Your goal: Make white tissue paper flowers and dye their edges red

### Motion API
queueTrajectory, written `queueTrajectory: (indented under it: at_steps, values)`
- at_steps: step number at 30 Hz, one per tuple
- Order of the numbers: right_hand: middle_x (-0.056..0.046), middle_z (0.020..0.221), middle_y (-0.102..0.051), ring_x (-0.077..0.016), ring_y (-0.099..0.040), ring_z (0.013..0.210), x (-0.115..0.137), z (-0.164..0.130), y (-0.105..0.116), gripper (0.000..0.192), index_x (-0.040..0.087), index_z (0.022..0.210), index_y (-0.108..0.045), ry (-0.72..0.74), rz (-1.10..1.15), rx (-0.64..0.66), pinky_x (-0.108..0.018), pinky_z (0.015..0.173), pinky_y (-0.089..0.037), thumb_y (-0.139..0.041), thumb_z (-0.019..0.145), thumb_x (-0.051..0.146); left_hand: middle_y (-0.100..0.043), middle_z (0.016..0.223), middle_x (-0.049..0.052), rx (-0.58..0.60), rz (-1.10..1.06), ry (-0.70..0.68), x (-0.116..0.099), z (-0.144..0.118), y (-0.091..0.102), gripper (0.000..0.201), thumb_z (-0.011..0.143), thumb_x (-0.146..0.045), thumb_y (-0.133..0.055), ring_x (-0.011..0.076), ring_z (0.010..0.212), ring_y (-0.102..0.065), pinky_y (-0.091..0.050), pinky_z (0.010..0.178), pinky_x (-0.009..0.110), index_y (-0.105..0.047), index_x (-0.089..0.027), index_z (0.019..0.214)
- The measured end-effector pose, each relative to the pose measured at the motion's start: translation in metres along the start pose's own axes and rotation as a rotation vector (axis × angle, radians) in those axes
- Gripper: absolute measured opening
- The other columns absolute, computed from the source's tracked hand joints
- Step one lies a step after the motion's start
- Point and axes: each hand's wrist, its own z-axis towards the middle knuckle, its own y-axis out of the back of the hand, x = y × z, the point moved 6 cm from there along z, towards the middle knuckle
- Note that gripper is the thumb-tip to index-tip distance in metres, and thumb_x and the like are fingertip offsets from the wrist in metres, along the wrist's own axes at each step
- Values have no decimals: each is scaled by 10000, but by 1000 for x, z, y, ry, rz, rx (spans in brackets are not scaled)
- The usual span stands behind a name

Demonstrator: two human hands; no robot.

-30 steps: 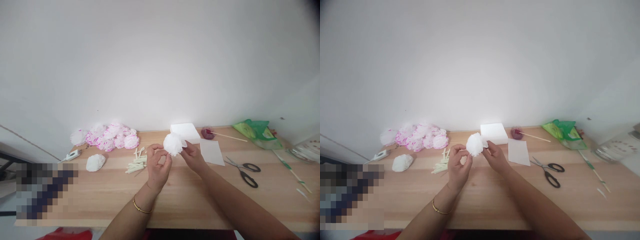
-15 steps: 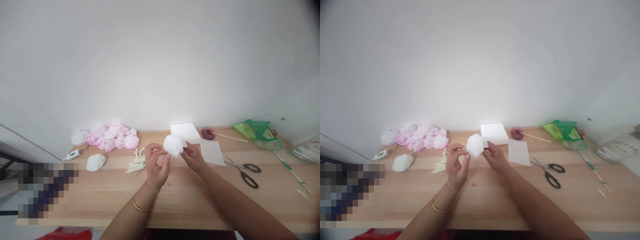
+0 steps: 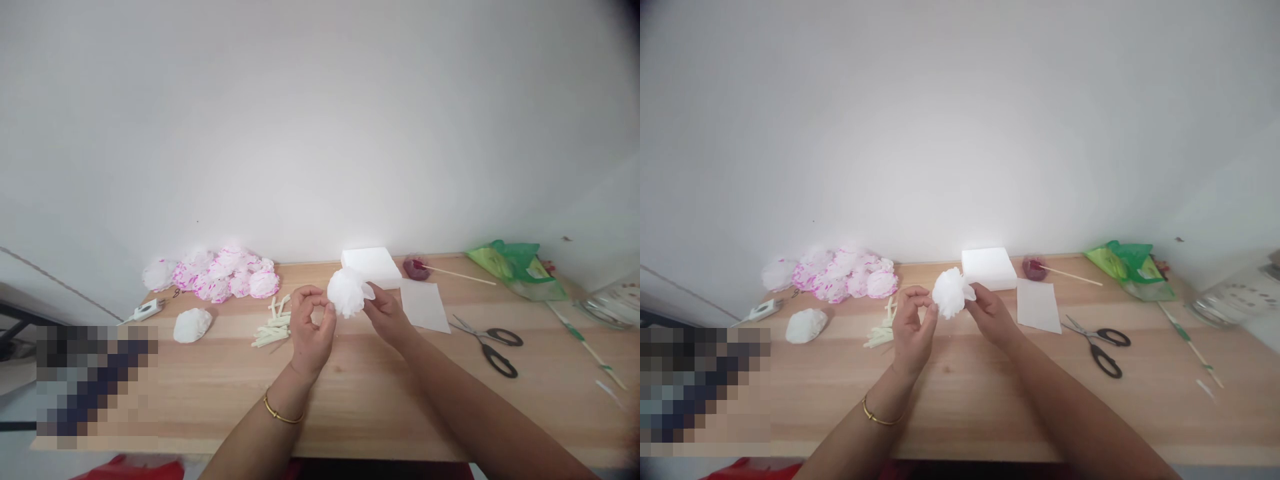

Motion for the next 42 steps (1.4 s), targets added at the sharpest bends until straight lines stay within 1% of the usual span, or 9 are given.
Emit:
queueTrajectory:
  at_steps: [4,7,11,17,22,28,33,37,42]
  values:
    - [-52,938,-672,-218,-604,889,-1,1,-2,370,227,1073,-614,3,59,28,-323,771,-485,-561,825,497,-540,940,60,70,-64,18,0,-1,-4,42,831,-210,-546,189,951,-529,-421,856,370,-567,-191,801]
    - [-56,948,-678,-224,-607,916,0,2,-3,379,223,1086,-608,2,78,41,-336,781,-491,-567,824,493,-542,962,69,27,-124,31,2,-1,-1,55,856,-236,-524,189,961,-528,-417,877,379,-554,-193,839]
    - [-53,907,-675,-217,-608,856,2,1,-5,343,221,1058,-613,0,41,57,-343,779,-488,-536,847,480,-532,976,70,-32,-108,2,2,1,4,63,850,-257,-538,192,970,-522,-419,879,382,-555,-196,857]
    - [-40,814,-649,-200,-580,772,3,0,-5,262,216,931,-632,18,-23,53,-319,727,-474,-532,857,446,-514,959,64,14,-17,-60,-2,1,2,46,818,-232,-568,193,953,-514,-419,869,384,-589,-194,831]
    - [-35,787,-633,-196,-571,755,1,0,-6,273,215,922,-619,10,6,66,-318,715,-468,-519,859,462,-534,953,56,37,-141,93,13,2,-1,87,824,-250,-563,184,949,-534,-421,859,357,-581,-190,763]
    - [-53,949,-662,-206,-589,872,0,1,-6,327,224,1077,-607,19,68,77,-323,786,-468,-511,870,458,-541,936,58,63,-330,238,26,1,-9,155,826,-291,-572,180,913,-552,-449,794,325,-561,-179,720]
    - [-48,938,-667,-191,-594,824,0,0,-5,320,216,1076,-616,24,67,82,-311,756,-468,-540,859,439,-530,967,70,-15,-230,49,8,1,0,79,837,-252,-552,196,982,-523,-421,885,384,-562,-187,881]
    - [-34,830,-645,-186,-573,788,4,1,-7,259,210,1012,-626,38,22,93,-310,755,-459,-524,874,404,-503,1032,86,-37,-52,-159,-11,-3,5,217,798,-206,-582,215,1012,-499,-412,894,420,-551,-192,1011]
    - [-25,802,-605,-175,-550,768,6,0,-9,196,201,892,-602,52,2,111,-309,784,-449,-512,882,375,-486,1044,78,-26,39,-203,-15,-6,4,191,776,-149,-592,205,1002,-495,-415,879,407,-570,-193,961]
